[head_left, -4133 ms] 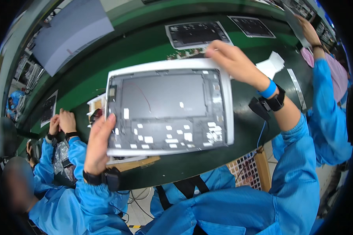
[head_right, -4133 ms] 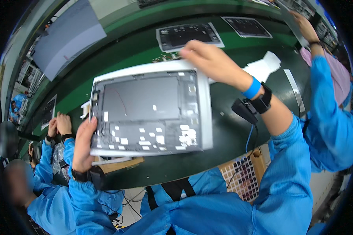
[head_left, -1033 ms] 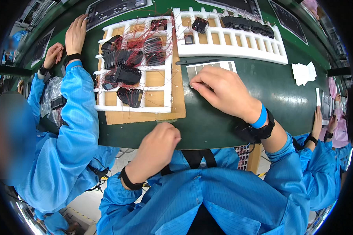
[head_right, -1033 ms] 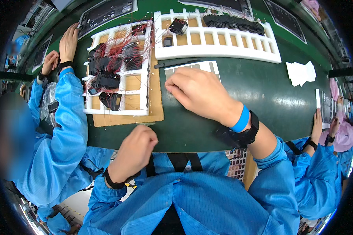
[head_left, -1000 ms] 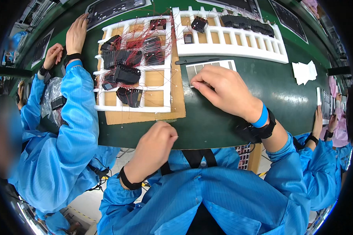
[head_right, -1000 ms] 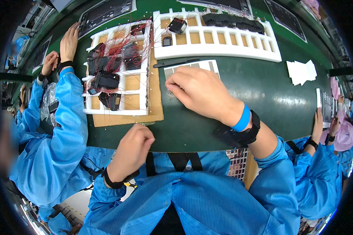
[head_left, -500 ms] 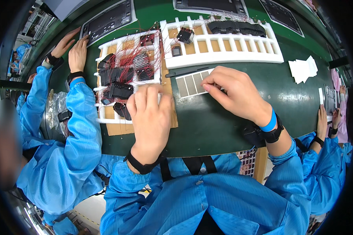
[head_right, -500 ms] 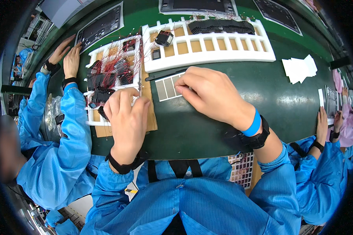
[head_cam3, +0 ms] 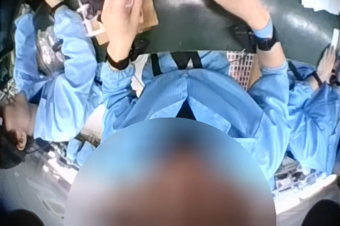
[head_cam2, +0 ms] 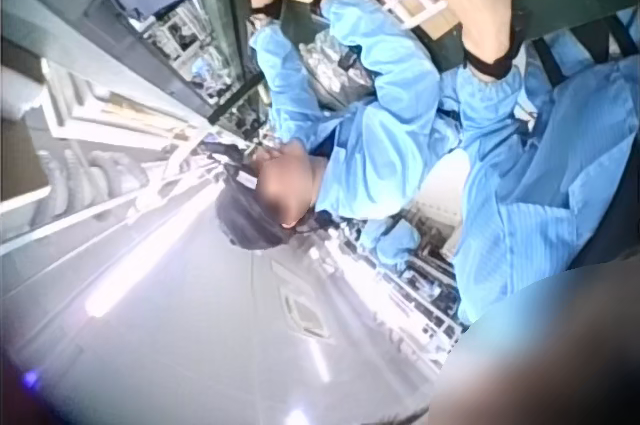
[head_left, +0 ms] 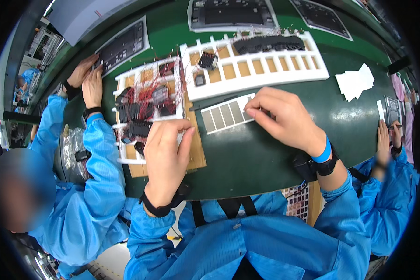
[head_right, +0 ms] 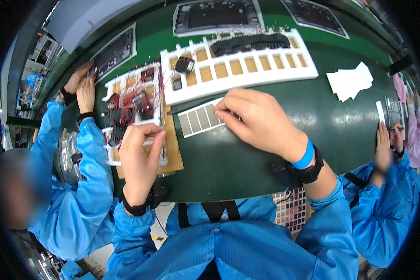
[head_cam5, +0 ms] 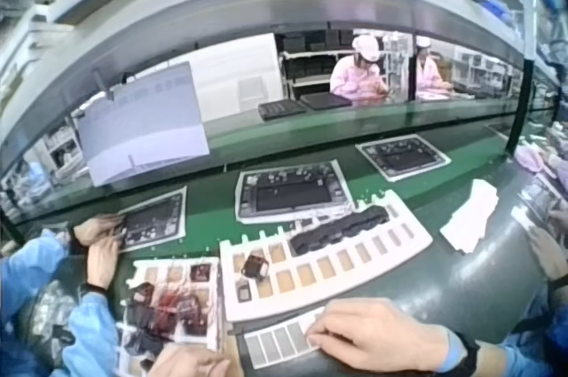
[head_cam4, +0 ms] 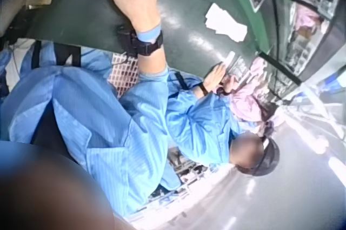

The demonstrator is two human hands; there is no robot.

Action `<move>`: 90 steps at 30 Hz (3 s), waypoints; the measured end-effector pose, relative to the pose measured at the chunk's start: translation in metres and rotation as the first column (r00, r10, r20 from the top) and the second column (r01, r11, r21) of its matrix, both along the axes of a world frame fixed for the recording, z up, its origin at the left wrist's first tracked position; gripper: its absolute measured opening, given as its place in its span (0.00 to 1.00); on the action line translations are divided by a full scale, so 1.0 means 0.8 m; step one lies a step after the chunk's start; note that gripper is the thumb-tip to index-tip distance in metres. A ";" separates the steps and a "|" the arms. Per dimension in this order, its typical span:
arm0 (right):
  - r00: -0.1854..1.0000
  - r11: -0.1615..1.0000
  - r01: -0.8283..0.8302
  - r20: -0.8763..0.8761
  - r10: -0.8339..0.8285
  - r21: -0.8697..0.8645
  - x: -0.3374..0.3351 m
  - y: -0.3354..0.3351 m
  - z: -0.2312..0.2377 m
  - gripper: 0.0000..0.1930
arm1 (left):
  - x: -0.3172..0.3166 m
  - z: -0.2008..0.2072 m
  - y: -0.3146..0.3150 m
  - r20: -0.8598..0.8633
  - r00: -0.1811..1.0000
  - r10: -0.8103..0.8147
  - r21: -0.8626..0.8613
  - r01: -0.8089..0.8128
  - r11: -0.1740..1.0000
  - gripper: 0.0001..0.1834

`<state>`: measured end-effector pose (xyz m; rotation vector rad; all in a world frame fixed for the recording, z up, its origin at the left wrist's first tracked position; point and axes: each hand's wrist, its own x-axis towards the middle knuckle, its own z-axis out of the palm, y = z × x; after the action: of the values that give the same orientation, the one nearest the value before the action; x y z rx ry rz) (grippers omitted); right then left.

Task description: Assembling electronic components for a tablet or similar mobile device on a production line.

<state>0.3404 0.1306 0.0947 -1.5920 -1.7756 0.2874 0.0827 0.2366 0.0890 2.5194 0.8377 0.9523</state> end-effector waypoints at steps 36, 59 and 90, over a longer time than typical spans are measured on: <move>0.994 0.905 0.102 -0.065 -0.083 0.414 0.018 -0.106 0.130 0.04 | 0.339 0.379 0.082 0.200 0.816 -0.543 0.803 0.181 0.568 0.05; 0.944 0.920 0.299 -0.221 -0.245 0.255 0.067 -0.180 0.104 0.03 | 0.396 0.424 0.115 0.254 0.812 -0.526 0.805 0.125 0.581 0.07; 0.907 0.978 0.158 -0.372 -0.199 -0.139 0.047 -0.049 0.015 0.04 | 0.202 -0.020 0.476 -0.823 0.559 0.103 -0.188 -0.439 0.879 0.21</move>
<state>0.3782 0.0911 0.1064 -1.6285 -1.3233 0.5719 0.2443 0.6176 0.0732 2.4253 1.5322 -0.3887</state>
